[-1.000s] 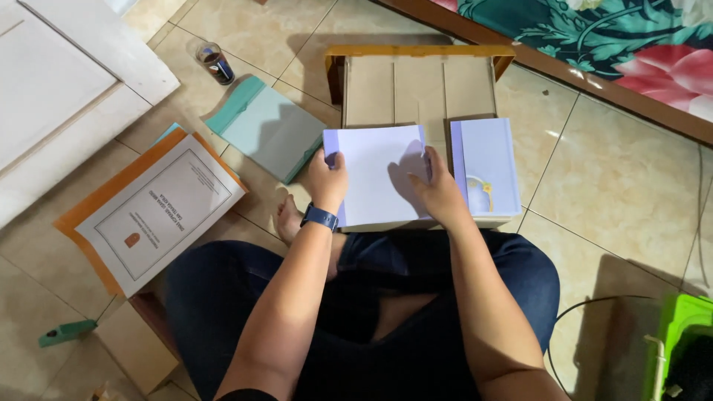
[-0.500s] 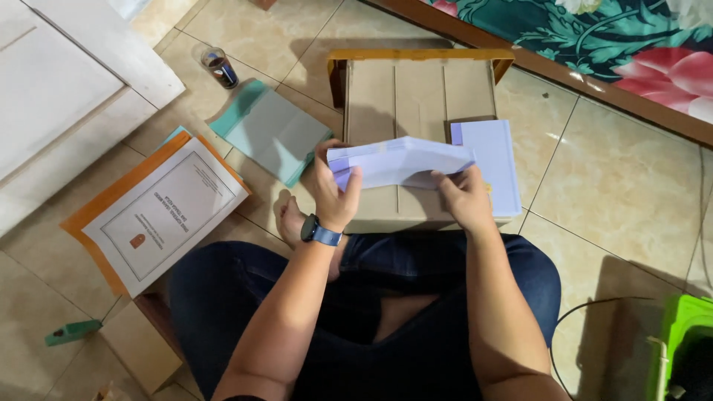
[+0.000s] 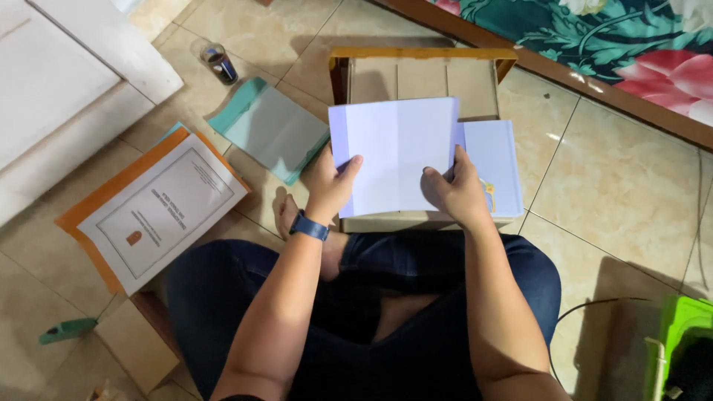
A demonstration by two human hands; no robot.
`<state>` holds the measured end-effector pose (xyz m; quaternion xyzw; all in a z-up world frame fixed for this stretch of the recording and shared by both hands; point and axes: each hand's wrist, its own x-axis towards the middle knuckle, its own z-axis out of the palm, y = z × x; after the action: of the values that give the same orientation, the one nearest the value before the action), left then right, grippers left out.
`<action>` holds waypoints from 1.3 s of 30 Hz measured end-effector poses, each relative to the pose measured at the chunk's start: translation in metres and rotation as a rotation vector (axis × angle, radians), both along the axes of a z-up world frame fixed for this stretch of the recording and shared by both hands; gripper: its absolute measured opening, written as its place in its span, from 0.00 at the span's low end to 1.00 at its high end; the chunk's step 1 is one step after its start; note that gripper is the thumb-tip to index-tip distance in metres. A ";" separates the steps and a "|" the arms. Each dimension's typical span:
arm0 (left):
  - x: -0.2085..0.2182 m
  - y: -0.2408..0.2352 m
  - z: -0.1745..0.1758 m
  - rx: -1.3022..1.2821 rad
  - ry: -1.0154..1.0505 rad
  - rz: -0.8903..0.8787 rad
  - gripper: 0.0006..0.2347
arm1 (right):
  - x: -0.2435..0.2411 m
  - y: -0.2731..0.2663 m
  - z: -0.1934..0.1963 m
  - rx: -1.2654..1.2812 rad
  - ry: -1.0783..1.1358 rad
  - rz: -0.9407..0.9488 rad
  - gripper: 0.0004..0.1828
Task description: Folding sheets of paper in half and stacking them on a wooden surface
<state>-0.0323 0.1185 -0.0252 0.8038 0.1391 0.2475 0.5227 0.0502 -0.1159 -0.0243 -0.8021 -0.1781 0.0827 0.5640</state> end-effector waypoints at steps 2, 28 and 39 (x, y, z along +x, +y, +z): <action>0.008 0.008 -0.036 -0.033 0.114 0.041 0.22 | 0.003 0.006 -0.008 -0.089 0.099 -0.034 0.16; 0.014 -0.032 -0.017 0.862 0.566 -0.244 0.27 | -0.032 0.043 -0.019 -0.774 -0.502 -0.070 0.15; 0.013 -0.034 -0.008 0.840 0.554 -0.249 0.25 | 0.013 -0.049 -0.017 -0.885 -0.271 -0.395 0.46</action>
<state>-0.0189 0.0849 -0.0333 0.9902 0.0641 -0.0043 0.1243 0.0636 -0.1653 -0.0412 -0.9863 -0.0425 -0.0631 0.1465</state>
